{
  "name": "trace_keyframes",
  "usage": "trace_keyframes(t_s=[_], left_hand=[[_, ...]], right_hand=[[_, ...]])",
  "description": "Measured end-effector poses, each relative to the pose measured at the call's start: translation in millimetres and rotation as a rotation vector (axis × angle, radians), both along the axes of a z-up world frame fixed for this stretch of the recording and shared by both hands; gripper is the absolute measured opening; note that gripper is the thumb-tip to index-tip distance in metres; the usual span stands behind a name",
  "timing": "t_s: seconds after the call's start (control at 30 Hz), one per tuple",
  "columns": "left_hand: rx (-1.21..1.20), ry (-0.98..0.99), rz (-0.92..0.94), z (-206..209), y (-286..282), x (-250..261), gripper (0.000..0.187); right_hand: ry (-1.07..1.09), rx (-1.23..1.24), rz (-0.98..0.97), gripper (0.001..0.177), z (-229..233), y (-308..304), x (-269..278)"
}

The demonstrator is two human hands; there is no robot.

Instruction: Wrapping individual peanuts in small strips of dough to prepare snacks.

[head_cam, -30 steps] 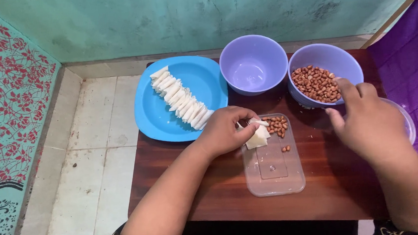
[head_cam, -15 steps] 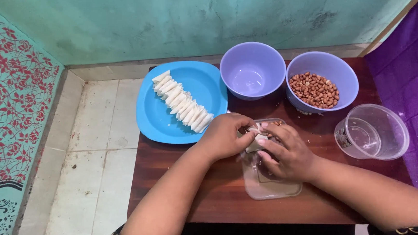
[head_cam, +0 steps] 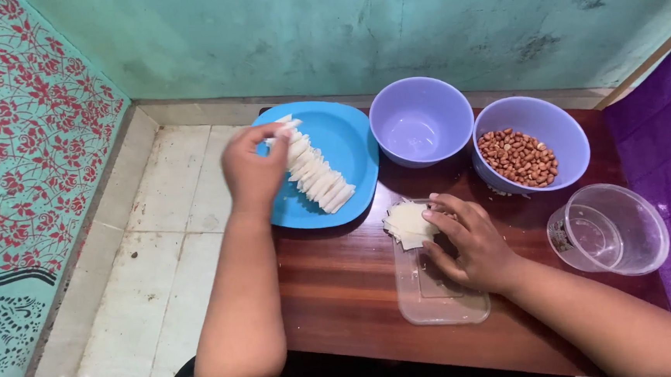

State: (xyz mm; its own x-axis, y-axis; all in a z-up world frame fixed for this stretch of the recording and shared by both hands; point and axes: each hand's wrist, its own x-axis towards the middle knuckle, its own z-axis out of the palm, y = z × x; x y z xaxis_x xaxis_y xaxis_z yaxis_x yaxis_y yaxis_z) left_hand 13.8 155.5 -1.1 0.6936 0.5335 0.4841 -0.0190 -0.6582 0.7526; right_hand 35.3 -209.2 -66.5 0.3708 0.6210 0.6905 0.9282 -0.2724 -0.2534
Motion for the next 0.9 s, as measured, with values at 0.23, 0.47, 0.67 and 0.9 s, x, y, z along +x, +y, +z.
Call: trace_keyframes(t_s=[0.23, 0.47, 0.67, 0.9], left_hand=[[0.099, 0.147, 0.134, -30.2, 21.8, 11.2, 0.006], [0.179, 0.428, 0.149, -32.8, 11.6, 17.1, 0.015], [0.162, 0.448, 0.181, -21.9, 7.8, 12.0, 0.011], [0.438, -0.008, 0.205, -16.6, -3.7, 11.2, 0.009]], right_hand=[[0.042, -0.064, -0.016, 0.059, -0.7, -2.8, 0.7], [0.076, -0.110, -0.019, 0.059, 1.6, -3.4, 1.2], [0.098, -0.156, -0.021, 0.059, 1.0, -5.0, 0.9], [0.078, -0.196, -0.178, 0.055, -8.2, -9.6, 6.4]])
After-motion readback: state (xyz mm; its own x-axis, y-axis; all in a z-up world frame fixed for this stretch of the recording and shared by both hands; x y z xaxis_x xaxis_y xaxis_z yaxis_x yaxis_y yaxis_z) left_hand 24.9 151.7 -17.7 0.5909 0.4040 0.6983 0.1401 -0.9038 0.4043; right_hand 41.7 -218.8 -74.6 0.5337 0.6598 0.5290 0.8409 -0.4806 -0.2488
